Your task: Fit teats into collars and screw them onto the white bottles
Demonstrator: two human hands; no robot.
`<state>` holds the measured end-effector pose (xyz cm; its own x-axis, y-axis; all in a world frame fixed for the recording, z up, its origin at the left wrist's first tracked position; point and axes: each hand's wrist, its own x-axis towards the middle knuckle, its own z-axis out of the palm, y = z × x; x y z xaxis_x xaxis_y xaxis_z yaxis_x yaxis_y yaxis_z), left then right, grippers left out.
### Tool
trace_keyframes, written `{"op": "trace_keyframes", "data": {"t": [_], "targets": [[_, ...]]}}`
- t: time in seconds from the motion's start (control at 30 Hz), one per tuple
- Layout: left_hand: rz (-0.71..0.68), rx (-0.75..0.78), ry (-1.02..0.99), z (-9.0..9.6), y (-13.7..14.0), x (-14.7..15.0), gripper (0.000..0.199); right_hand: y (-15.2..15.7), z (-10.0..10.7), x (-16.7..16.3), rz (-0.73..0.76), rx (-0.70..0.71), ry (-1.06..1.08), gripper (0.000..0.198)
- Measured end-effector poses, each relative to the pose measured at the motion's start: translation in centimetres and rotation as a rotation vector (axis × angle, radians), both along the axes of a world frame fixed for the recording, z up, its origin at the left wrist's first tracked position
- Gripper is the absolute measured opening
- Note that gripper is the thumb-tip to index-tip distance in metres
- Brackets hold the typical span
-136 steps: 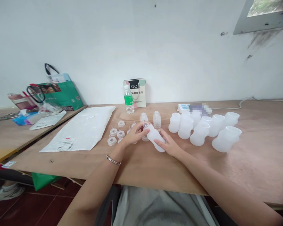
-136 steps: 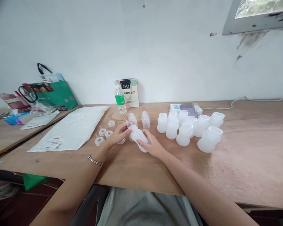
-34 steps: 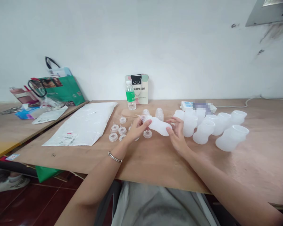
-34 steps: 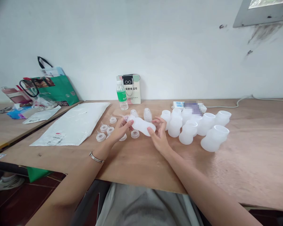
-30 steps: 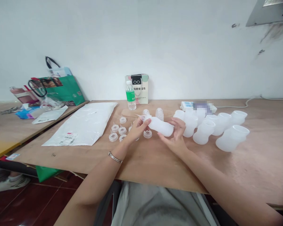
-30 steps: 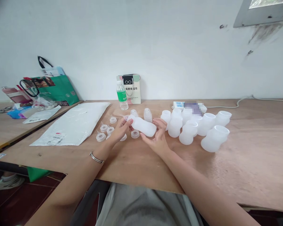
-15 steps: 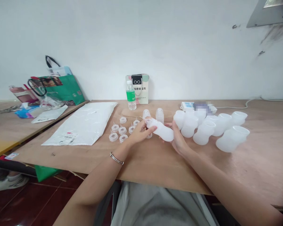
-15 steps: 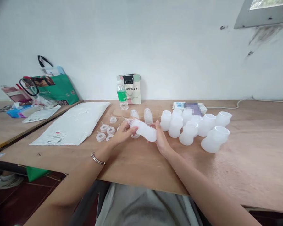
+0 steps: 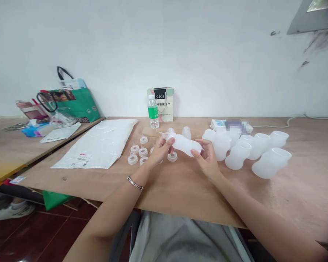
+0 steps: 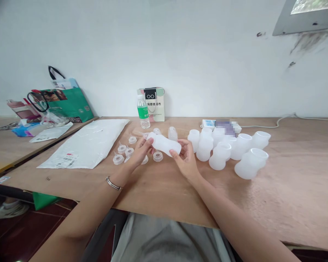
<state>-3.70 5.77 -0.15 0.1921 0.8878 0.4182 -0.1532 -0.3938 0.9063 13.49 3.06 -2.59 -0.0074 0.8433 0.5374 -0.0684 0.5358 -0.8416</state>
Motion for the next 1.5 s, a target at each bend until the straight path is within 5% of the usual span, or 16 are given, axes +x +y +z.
{"op": "trace_keyframes", "data": {"t": [0.13,0.33,0.77,1.1,1.23,1.33,1.5], "targets": [[-0.020,0.019,0.028,0.3,-0.1,-0.1,0.044,0.1,0.3,0.2,0.145,-0.277,0.107,0.035],[-0.035,0.016,0.127,0.9,-0.5,-0.5,0.038,0.2,-0.1,0.4,0.239,-0.400,0.175,0.033],[-0.032,0.050,0.190,1.0,-0.5,-1.1,0.041,-0.6,0.3,-0.1,0.204,-0.222,-0.007,0.031],[-0.012,0.080,0.176,0.4,-0.1,-0.6,0.056,0.0,0.0,0.0,0.331,-0.343,0.171,0.025],[0.299,0.219,0.103,1.0,0.6,-1.2,0.055,0.6,0.0,-0.3,0.264,-0.344,0.399,0.027],[0.518,0.344,0.310,1.1,1.3,-1.5,0.044,1.0,-0.2,0.0,0.230,-0.344,0.456,0.027],[0.454,0.518,0.808,-0.2,2.6,-1.3,0.051,1.0,-0.4,0.0,0.278,-0.340,0.403,0.026]]}}
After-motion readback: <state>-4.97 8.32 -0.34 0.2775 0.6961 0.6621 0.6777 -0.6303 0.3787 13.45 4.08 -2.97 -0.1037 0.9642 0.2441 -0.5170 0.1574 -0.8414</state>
